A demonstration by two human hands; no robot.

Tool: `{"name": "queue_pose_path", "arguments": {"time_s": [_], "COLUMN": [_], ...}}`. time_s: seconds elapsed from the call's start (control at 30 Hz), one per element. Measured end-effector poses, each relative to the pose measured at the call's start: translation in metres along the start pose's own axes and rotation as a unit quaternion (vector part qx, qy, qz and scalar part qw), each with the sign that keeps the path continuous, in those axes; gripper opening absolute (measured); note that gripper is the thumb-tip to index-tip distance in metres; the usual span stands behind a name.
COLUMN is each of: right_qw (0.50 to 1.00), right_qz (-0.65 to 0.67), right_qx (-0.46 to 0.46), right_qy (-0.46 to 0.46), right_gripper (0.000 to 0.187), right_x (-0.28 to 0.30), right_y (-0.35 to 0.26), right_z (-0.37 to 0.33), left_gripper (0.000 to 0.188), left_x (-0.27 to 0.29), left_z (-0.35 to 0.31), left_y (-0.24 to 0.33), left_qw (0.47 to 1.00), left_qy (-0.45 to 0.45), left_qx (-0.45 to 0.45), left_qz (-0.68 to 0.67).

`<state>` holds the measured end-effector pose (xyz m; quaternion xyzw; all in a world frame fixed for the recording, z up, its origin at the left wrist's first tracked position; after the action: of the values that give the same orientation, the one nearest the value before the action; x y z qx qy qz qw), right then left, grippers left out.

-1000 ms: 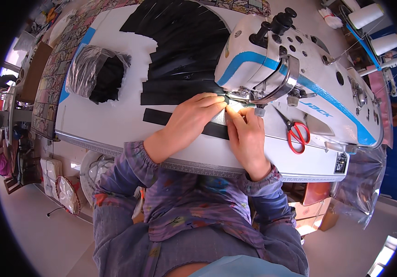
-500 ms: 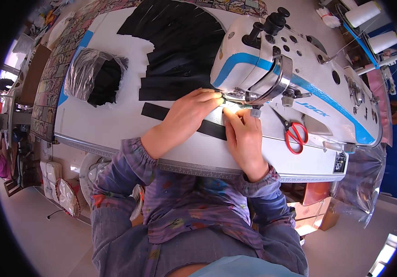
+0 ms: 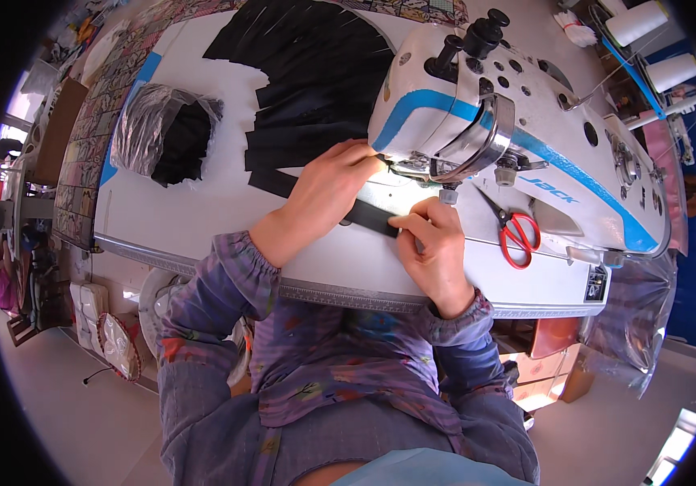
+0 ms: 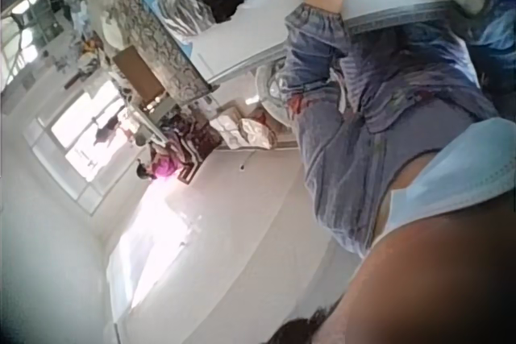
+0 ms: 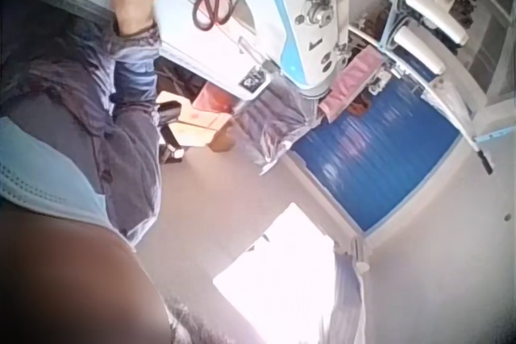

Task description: Sewing strips of black fabric using an industrial sewing machine.

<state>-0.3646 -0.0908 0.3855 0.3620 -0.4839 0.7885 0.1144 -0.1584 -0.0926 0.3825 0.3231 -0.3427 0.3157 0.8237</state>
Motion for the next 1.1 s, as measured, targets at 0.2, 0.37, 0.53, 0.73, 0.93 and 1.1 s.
{"name": "queue_pose_path", "arguments": {"time_s": [0.2, 0.37, 0.53, 0.73, 0.93, 1.1], "right_qw": [0.98, 0.98, 0.98, 0.982, 0.983, 0.984], "right_qz": [-0.193, -0.191, -0.187, -0.18, -0.172, -0.171], "right_qx": [0.01, -0.012, 0.002, -0.012, -0.01, -0.011], "right_qy": [0.052, 0.06, 0.068, 0.056, 0.058, 0.056], "right_gripper": [0.055, 0.055, 0.054, 0.054, 0.055, 0.055], "right_x": [-0.018, -0.019, -0.017, -0.016, -0.015, -0.014], "right_y": [-0.004, 0.0, 0.001, 0.001, 0.001, 0.0], "right_z": [0.007, 0.007, 0.008, 0.006, 0.006, 0.005], "left_gripper": [0.02, 0.027, 0.028, 0.033, 0.033, 0.028], "left_x": [0.01, 0.003, 0.003, 0.001, 0.001, -0.001], "left_z": [-0.014, -0.019, -0.016, -0.016, -0.014, -0.013], "left_y": [0.017, 0.016, 0.019, 0.017, 0.017, 0.014], "left_qw": [0.998, 0.998, 0.997, 0.999, 0.999, 0.998], "left_qy": [0.038, 0.004, -0.012, -0.024, -0.028, -0.016], "left_qx": [-0.049, -0.032, -0.032, -0.021, -0.018, -0.033], "left_qz": [-0.017, 0.056, 0.066, 0.024, 0.025, 0.057]}}
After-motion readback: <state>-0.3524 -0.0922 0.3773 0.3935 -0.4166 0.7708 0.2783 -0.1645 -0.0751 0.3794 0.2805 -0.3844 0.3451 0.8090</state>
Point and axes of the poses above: each hand's wrist, its own z-axis towards the middle knuckle, its own x-axis out of the back of the hand, y = z × x, the point moved 4 cm from there along z, towards the middle knuckle, and after that the axes turned 12 degrees about -x, right-handed, at the moved point
